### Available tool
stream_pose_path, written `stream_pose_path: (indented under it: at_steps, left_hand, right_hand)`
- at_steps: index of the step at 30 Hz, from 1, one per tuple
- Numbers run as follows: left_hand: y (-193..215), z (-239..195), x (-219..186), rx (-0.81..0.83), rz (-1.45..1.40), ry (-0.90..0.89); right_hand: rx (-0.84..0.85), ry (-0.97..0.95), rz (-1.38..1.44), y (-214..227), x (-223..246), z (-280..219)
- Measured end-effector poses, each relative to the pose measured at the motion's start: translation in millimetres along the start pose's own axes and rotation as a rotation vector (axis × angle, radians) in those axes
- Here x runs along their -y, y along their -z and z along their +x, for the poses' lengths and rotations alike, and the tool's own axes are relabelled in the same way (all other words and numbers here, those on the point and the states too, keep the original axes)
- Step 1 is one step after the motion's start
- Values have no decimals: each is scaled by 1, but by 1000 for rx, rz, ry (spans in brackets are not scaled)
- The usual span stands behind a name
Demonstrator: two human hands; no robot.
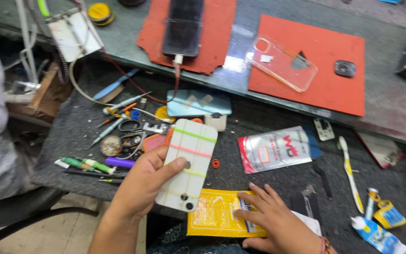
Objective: The person holds a white smartphone with rubber bands around it and uses a small metal tool to scrape around the camera lens area. They then wipe the back of the phone with a white cloth and place it on the workbench.
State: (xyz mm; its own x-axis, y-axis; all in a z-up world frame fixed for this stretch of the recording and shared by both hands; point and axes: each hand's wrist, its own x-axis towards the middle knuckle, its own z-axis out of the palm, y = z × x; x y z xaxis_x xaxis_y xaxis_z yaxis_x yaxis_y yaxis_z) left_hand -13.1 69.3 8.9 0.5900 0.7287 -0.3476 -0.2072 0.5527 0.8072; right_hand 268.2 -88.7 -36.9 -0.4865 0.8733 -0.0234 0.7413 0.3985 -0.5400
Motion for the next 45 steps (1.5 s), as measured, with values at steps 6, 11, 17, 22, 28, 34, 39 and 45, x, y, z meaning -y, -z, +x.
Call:
stream_pose_path:
  at_steps: [6, 11, 17, 22, 28, 34, 39, 45]
  left_hand:
    - [4, 2, 11, -46, -196, -95]
    - [1, 10, 22, -50, -170, -95]
    - [-4, 12, 46, 44, -124, -77]
    - [-22, 11, 58, 8, -188, -157]
    - [-31, 1, 64, -9, -366, -188]
    - [-31, 3, 59, 45, -463, -173]
    - [-27, 8, 60, 39, -372, -227]
    - [-32, 13, 84, 44, -219, -170]
  right_hand:
    - [-289, -6, -156, -20, -55, -36]
    - [-220, 51, -84, -47, -87, -30]
    - [-135, 40, -93, -68, -116, -30]
    - [-186, 69, -116, -64, -114, -21]
    - [-374, -228, 267, -49, -36, -17]
    - [-481, -248, 622, -57, -2, 6]
    - [-515, -217, 619, -55, -6, 23]
    - [-423, -327, 1119, -46, -4, 25]
